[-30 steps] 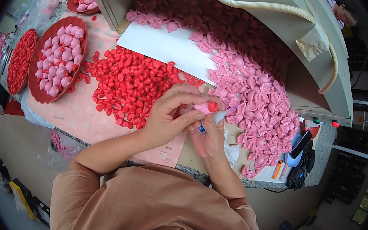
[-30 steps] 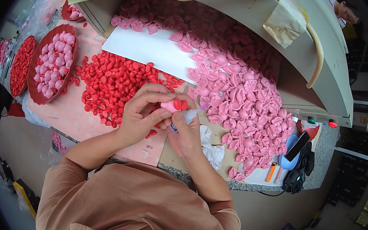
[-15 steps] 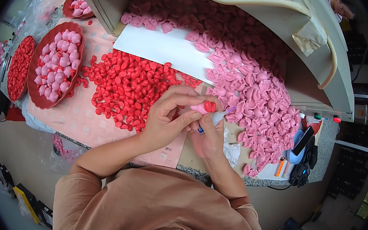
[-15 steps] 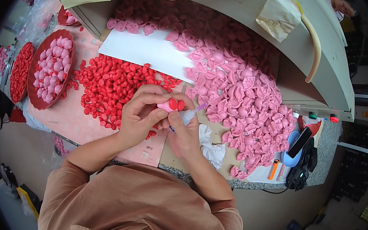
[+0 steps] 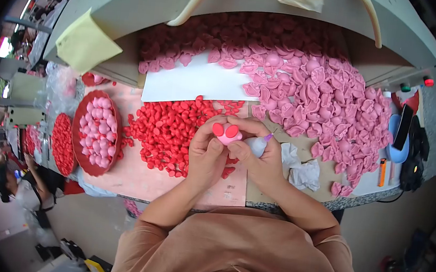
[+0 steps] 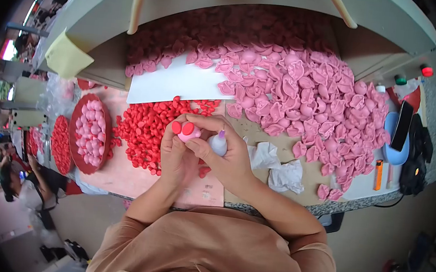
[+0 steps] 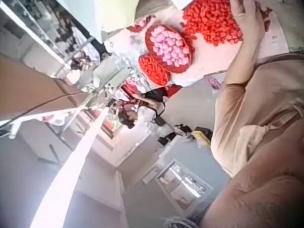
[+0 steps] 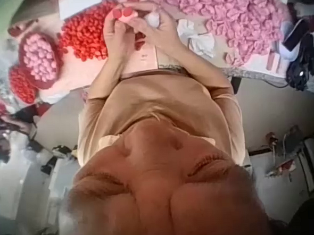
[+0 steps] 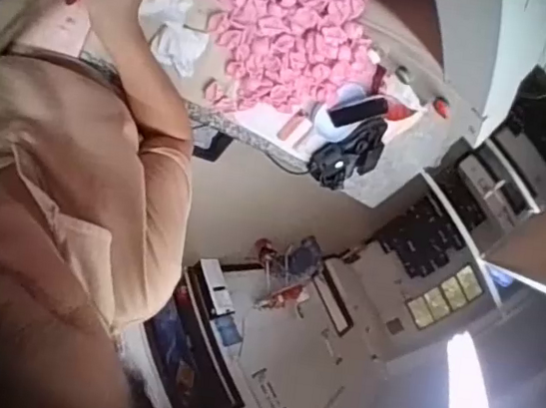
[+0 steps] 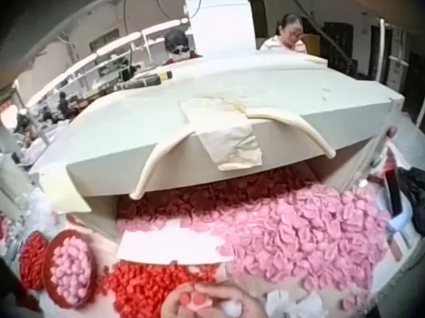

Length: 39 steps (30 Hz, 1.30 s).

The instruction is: Assembling small pink and red plastic toy components at a factory workbench.

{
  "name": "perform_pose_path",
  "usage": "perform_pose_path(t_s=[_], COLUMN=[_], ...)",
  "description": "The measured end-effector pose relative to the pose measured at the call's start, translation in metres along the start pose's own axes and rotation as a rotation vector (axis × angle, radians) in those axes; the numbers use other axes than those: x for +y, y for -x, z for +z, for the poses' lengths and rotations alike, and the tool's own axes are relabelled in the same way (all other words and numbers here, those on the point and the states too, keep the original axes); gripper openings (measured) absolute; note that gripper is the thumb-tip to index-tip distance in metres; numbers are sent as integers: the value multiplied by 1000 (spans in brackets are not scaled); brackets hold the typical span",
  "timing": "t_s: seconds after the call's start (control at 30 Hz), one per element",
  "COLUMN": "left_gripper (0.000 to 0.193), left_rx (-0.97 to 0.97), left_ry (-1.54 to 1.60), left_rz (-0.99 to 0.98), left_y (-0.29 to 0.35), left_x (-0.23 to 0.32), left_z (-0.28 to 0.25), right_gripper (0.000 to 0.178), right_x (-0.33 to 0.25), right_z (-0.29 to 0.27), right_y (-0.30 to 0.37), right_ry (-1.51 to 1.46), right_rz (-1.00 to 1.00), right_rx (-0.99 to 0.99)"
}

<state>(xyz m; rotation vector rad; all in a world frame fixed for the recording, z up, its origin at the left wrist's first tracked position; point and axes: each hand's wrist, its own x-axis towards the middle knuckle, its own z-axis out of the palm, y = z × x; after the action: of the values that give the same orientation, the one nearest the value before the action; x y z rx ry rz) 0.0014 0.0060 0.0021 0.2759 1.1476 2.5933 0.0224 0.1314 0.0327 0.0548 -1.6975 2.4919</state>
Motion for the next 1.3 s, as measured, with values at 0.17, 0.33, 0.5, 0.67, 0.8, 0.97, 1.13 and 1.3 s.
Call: perform_pose_path(t_s=[0.17, 0.33, 0.5, 0.67, 0.8, 0.97, 1.13, 1.3], left_gripper=[31, 28, 25, 26, 24, 25, 27, 28], left_rx=[53, 41, 30, 29, 20, -46, -80, -116], left_ry=[85, 7, -50, 11, 16, -19, 24, 74], left_rz=[-35, 42, 73, 88, 75, 122, 155, 165], left_y=[3, 4, 2, -2, 2, 6, 6, 4], left_x=[-7, -10, -11, -6, 5, 10, 7, 5], left_z=[-5, 7, 5, 3, 6, 3, 7, 12], right_gripper=[29, 29, 32, 32, 40, 38, 33, 32], right_x=[2, -3, 8, 12, 14, 17, 18, 15], right_z=[-5, -9, -10, -2, 3, 2, -5, -8], right_y=[4, 8, 6, 4, 9, 14, 17, 16], right_ry=[-36, -161, -306, -470, -340, -403, -459, -446], right_rz=[35, 157, 222, 186, 192, 209, 193, 126], right_rx=[-17, -24, -56, -10, -29, -66, -75, -136])
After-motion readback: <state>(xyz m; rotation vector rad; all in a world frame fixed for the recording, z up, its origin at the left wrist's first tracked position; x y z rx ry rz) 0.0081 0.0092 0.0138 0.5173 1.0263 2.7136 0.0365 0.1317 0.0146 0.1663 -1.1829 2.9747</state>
